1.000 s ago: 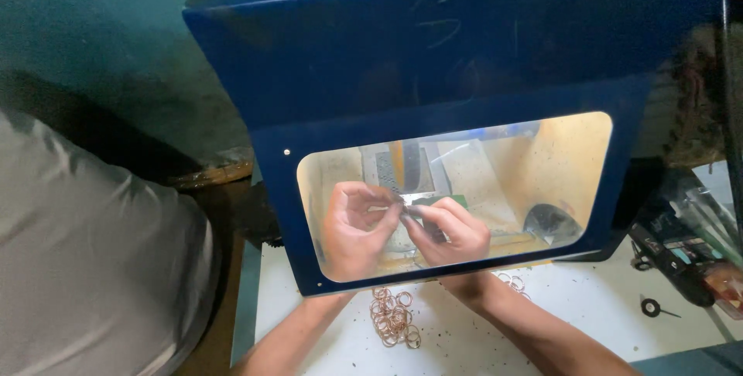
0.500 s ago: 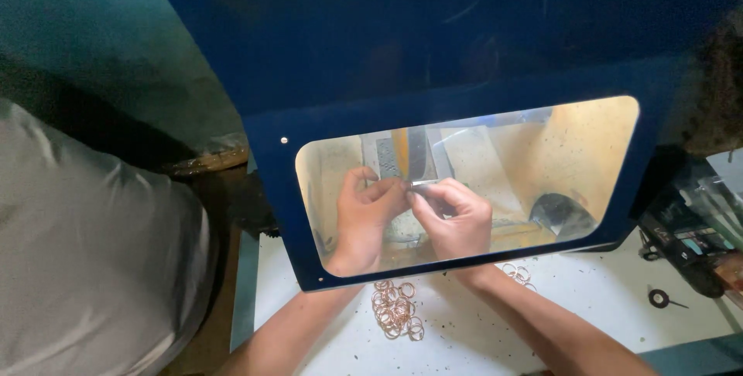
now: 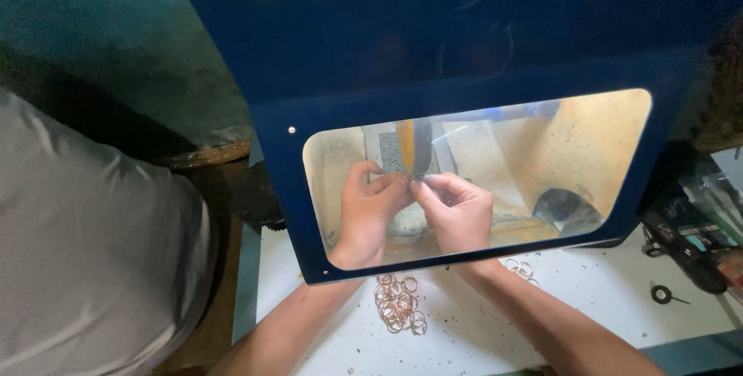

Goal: Polishing small metal rings by holding them against a rotating wheel inside a protective box.

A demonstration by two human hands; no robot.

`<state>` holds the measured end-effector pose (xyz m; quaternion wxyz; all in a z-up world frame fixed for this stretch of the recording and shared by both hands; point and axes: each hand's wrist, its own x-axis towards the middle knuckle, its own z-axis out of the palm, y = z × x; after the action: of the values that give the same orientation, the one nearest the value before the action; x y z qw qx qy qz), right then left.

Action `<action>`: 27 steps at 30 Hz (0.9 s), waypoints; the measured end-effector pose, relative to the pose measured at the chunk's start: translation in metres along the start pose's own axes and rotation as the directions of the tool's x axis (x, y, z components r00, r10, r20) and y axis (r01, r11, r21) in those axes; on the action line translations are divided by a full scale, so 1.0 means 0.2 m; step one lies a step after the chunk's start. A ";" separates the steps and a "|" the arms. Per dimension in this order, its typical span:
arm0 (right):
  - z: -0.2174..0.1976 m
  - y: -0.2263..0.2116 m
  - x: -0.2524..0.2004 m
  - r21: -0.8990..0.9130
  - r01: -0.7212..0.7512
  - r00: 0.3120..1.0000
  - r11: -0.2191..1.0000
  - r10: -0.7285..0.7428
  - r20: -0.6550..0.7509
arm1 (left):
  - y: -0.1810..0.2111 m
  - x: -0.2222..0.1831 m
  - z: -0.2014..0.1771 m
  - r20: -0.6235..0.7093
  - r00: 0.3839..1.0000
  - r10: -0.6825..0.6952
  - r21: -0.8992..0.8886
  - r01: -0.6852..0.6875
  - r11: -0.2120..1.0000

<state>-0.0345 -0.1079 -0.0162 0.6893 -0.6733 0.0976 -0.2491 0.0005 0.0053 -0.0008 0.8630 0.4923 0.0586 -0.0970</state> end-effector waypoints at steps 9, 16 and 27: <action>-0.01 0.08 0.03 0.103 -0.136 0.991 0.985 0.135 0.017 | 0.01 -0.01 0.01 0.004 0.999 -0.032 0.011 0.032 0.999; -0.02 0.05 0.00 0.122 -0.082 0.997 0.989 0.082 0.007 | 0.00 -0.02 -0.01 0.033 0.992 0.120 0.069 -0.122 0.990; -0.04 -0.05 -0.04 0.109 0.194 0.976 0.975 -0.204 0.081 | 0.06 -0.10 -0.02 0.372 0.637 0.675 0.269 -0.770 0.579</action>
<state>-0.0475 -0.1115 -0.0078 0.6975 -0.6549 -0.0146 -0.2904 -0.0166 0.0171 0.0104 0.7052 0.6247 -0.2694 0.1997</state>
